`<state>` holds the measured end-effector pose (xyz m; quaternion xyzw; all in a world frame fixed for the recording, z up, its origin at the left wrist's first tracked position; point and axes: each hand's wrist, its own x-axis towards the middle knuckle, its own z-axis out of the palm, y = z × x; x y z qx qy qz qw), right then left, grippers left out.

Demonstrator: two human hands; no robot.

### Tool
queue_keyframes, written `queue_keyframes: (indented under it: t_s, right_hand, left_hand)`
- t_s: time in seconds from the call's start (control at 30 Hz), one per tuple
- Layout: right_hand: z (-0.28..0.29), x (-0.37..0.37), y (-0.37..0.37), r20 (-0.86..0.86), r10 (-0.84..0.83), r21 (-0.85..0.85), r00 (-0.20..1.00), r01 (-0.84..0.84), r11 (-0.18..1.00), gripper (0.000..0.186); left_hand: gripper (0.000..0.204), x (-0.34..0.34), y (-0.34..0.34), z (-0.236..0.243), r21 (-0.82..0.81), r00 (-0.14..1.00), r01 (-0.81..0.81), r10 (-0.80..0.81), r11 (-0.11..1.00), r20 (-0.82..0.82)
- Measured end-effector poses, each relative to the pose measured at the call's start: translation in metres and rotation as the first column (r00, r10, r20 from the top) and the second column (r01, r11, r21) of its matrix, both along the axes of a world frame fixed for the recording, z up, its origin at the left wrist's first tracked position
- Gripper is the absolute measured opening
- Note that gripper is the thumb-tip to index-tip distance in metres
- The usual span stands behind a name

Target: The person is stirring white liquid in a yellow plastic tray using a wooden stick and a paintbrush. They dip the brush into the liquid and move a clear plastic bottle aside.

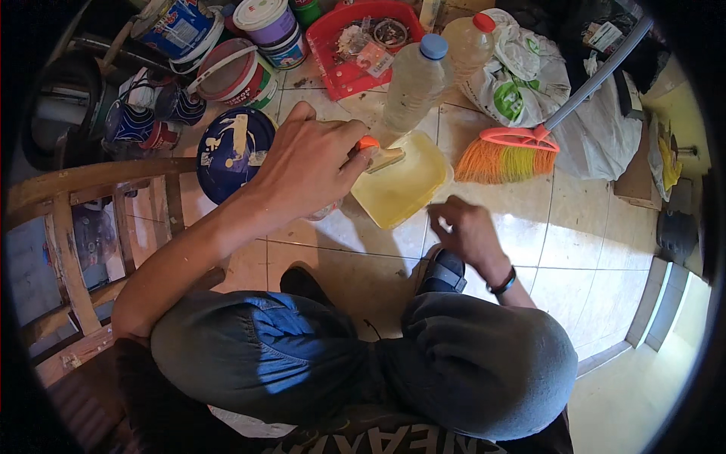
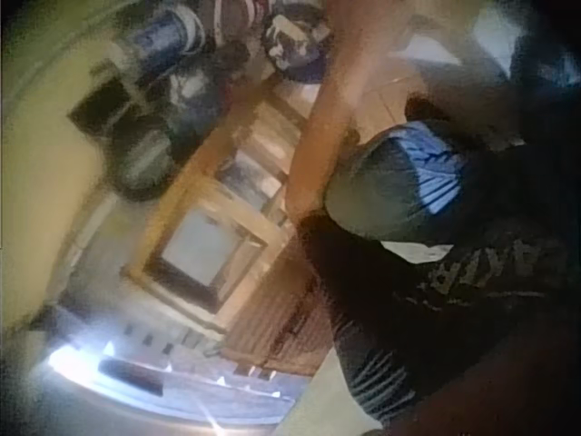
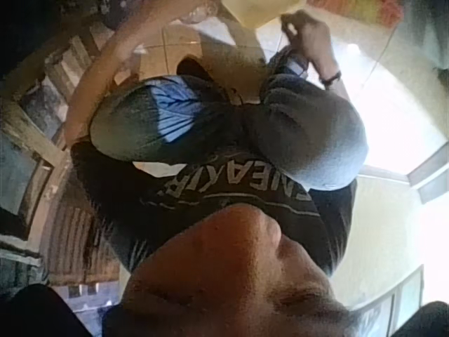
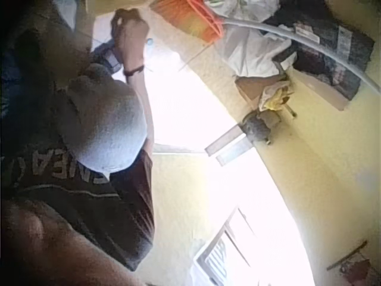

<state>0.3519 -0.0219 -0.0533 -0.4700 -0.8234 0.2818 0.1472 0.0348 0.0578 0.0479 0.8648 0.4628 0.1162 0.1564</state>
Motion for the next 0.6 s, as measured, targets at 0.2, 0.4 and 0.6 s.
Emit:
queue_keyframes:
  t_s: [0.2, 0.4, 0.6]
  right_hand:
    - [-0.007, -0.009, 0.036, -0.008, -0.167, 0.213, 0.986, 0.165, 0.963, 0.01]
    - [-0.01, -0.049, 0.0, 0.163, 0.108, 0.19, 0.981, -0.139, 0.972, 0.015]
    - [0.008, -0.032, -0.006, 0.198, 0.258, 0.041, 0.946, -0.271, 0.962, 0.027]
  left_hand:
    - [0.02, 0.002, 0.001, 0.003, 0.056, 1.0, 0.002, -0.002, 0.998, 0.01]
    - [0.018, 0.002, 0.001, 0.005, 0.062, 0.999, -0.039, 0.037, 0.997, 0.036]
    - [0.017, 0.002, 0.002, 0.001, 0.064, 0.998, -0.016, 0.012, 0.998, 0.054]
